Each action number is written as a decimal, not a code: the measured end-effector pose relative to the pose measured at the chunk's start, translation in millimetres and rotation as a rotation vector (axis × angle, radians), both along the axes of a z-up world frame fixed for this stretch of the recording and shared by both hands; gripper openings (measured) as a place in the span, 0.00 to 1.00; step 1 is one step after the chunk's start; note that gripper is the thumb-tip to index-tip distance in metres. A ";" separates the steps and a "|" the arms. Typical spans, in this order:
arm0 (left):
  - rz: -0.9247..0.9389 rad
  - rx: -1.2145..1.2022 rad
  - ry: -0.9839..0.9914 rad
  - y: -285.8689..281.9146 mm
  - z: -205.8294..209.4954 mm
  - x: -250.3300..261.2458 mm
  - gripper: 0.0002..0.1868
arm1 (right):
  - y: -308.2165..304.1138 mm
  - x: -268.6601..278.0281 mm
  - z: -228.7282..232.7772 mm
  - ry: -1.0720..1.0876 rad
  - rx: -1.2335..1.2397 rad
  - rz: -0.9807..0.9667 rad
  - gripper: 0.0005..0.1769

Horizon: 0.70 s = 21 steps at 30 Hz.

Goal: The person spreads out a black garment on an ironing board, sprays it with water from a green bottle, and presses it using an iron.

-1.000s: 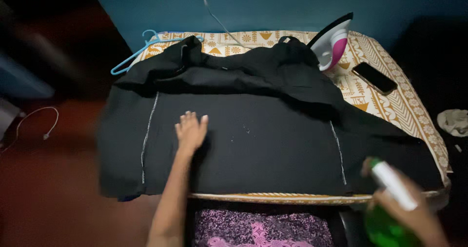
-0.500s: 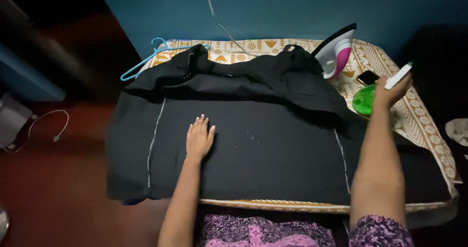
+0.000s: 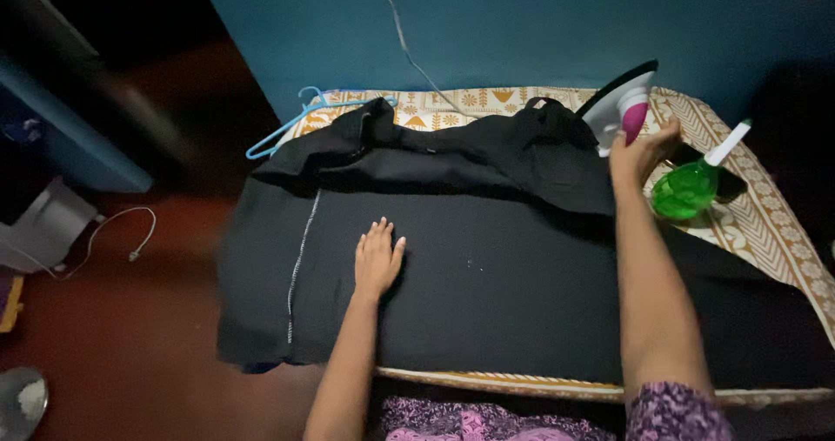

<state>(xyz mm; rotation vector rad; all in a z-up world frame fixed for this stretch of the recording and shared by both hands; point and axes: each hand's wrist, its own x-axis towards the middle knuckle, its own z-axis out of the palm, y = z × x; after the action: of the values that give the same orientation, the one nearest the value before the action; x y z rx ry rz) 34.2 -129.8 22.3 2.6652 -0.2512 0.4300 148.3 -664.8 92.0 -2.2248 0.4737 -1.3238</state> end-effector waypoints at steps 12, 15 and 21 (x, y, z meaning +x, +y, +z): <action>-0.049 0.019 -0.044 -22.4 9.1 -6.6 0.29 | -85.3 98.8 149.5 -0.099 0.069 -0.103 0.34; -0.212 0.030 -0.105 -49.4 33.0 -9.4 0.29 | -122.7 100.8 207.4 -0.180 0.187 0.124 0.26; -0.687 0.139 -0.311 -154.1 96.0 13.1 0.29 | -146.3 83.7 267.8 -0.223 0.229 0.310 0.28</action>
<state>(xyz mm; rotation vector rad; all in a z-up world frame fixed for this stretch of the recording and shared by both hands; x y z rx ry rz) 47.3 -283.9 118.3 2.4175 -1.2740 0.6006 232.0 -811.2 359.7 -1.8496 0.1783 -1.2620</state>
